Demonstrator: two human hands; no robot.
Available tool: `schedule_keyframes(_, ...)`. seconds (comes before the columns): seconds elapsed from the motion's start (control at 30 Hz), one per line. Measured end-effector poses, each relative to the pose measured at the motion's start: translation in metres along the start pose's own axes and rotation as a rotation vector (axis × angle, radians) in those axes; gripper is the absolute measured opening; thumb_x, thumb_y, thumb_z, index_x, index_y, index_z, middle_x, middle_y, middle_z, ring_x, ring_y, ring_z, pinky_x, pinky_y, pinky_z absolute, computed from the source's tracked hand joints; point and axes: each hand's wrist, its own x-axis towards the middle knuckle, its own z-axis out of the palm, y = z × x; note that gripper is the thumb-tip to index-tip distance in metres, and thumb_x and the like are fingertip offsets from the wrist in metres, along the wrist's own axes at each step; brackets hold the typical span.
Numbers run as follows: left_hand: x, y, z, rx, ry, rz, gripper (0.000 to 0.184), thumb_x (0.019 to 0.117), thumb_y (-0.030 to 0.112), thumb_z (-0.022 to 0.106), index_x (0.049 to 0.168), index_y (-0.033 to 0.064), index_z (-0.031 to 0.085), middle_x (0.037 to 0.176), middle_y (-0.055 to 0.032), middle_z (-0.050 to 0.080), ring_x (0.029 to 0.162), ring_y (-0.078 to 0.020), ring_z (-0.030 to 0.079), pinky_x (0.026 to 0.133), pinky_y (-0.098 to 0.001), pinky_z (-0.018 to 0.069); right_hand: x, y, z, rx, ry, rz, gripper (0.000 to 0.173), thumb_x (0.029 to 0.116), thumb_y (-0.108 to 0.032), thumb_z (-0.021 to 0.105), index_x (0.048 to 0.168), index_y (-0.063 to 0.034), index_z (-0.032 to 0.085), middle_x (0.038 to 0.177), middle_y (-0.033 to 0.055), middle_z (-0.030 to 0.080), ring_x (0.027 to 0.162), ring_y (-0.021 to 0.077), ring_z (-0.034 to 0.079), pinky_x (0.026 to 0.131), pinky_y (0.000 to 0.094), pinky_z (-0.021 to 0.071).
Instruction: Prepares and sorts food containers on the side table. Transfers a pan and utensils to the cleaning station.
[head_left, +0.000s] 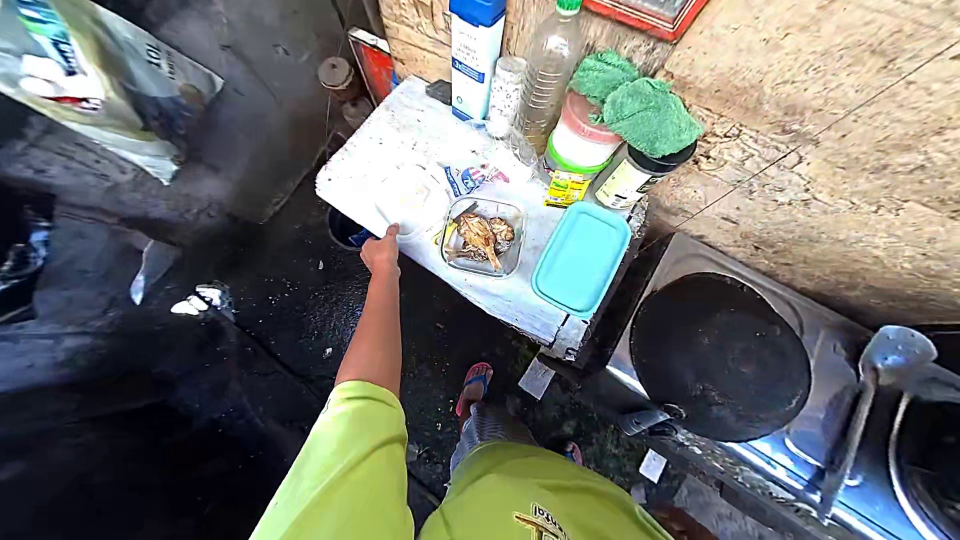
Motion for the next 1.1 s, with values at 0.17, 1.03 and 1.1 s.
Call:
schedule_keyframes(0.17,0.004,0.007,-0.040,-0.013,-0.048,0.085,0.040,0.0995,0.028,0.067,0.124,-0.0034,0.066,0.119,-0.0242,0.068,0.105,-0.0345,0.067,0.093,-0.0546,0.0541,0.003,-0.064,-0.016,-0.120,-0.046,-0.070,0.039,0.1055,-0.024,0.060,0.134,0.0028,0.064,0.127,0.0257,0.068,0.121,0.0396,0.066,0.109,0.0565,0.0475)
schedule_keyframes(1.03,-0.076,-0.028,-0.013,0.245,-0.204,1.839,0.018,0.0967,0.003,0.061,0.105,0.0089,0.076,0.119,-0.0100,0.074,0.116,-0.0324,0.066,0.101,-0.0527,0.0461,0.070,-0.432,-0.059,0.256,0.260,-0.576,0.049,0.1003,-0.015,0.067,0.145,-0.0005,0.052,0.129,0.0221,0.065,0.103,0.0304,0.071,0.091,0.0482,0.0587)
schedule_keyframes(1.1,-0.074,-0.033,-0.011,0.255,-0.221,1.836,0.018,0.0968,0.003,0.061,0.104,0.0096,0.076,0.119,-0.0096,0.074,0.116,-0.0320,0.066,0.102,-0.0526,0.0459,0.064,-0.432,-0.057,0.147,0.252,-0.546,0.051,0.1011,-0.019,0.067,0.146,-0.0008,0.050,0.129,0.0228,0.064,0.100,0.0320,0.072,0.090,0.0496,0.0589)
